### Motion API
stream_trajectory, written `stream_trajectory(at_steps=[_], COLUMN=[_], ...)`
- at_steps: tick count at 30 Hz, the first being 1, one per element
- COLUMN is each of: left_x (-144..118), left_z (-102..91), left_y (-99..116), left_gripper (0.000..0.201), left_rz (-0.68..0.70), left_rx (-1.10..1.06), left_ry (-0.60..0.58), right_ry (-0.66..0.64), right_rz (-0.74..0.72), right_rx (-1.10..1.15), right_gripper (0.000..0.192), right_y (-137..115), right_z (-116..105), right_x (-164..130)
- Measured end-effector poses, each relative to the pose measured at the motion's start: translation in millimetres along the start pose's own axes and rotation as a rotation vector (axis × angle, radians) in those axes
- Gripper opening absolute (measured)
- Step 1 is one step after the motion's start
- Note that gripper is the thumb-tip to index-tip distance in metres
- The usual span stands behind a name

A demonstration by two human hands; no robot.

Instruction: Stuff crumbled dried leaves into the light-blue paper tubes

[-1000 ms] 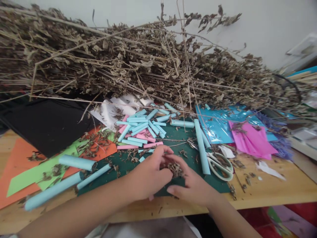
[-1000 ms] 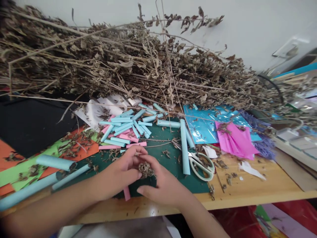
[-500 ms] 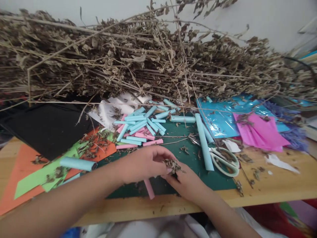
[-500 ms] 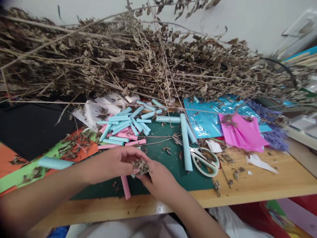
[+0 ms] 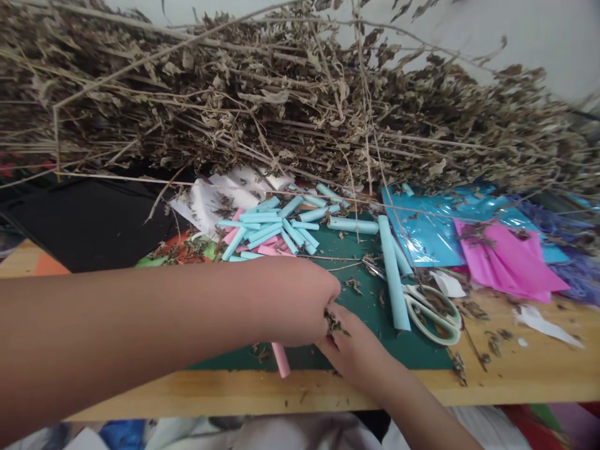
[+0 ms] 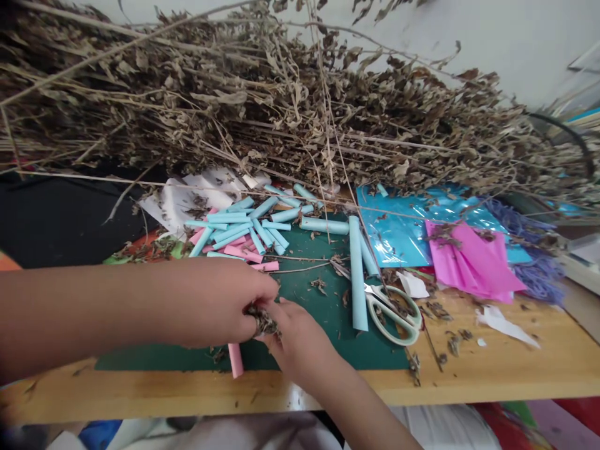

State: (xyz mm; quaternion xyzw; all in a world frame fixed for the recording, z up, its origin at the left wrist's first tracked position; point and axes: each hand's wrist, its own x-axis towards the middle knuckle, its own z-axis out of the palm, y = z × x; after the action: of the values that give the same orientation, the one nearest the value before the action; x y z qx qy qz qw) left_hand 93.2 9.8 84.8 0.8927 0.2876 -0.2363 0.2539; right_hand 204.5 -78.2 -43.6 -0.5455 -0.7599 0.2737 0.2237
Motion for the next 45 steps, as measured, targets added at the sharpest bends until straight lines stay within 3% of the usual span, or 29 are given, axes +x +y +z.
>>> stream_trajectory(at_steps=[5,9,11,15,19,25,32,38,45], left_x=[3,0,-2,-7,-12,-11,-6,-3,0], left_z=[-3.8,-4.6,-2.6,1.8,2.3,9.4,17.5,9.5,-8.1], left_y=[2,-7,-9,-10,-15,-38,-39,-33,-3], left_gripper=[0.018,0.019,0.017,0.015,0.015,0.025,0.017,0.014,0.009], left_rz=[0.006,-0.093,-0.086,0.0,0.019,0.224,0.5,0.345,0.123], left_rx=[0.112,0.001,0.024,0.088,-0.106,-0.332,-0.143,-0.234,0.097], left_ry=[-0.002,-0.151,-0.111,0.077,0.048,0.009,0.149,0.116,0.116], right_ry=[-0.047,-0.074,-0.072,-0.067,-0.069,-0.064,-0.07,-0.064,-0.026], right_rz=[0.079,0.034,0.025,0.044,0.055,0.016,-0.05,-0.04,0.004], right_rx=[0.005,0.031,0.034,0.083,0.147,0.166,0.146,0.18,0.057], right_gripper=[0.034,0.041,0.042,0.039,0.04,0.043,0.041,0.031,0.019], right_y=[-1,-6,-7,-6,-5,-1,0,0,-1], right_z=[-3,-6,-5,-5,-7,-8,-7,-8,-7], right_x=[7,12,12,10,9,9,9,10,10])
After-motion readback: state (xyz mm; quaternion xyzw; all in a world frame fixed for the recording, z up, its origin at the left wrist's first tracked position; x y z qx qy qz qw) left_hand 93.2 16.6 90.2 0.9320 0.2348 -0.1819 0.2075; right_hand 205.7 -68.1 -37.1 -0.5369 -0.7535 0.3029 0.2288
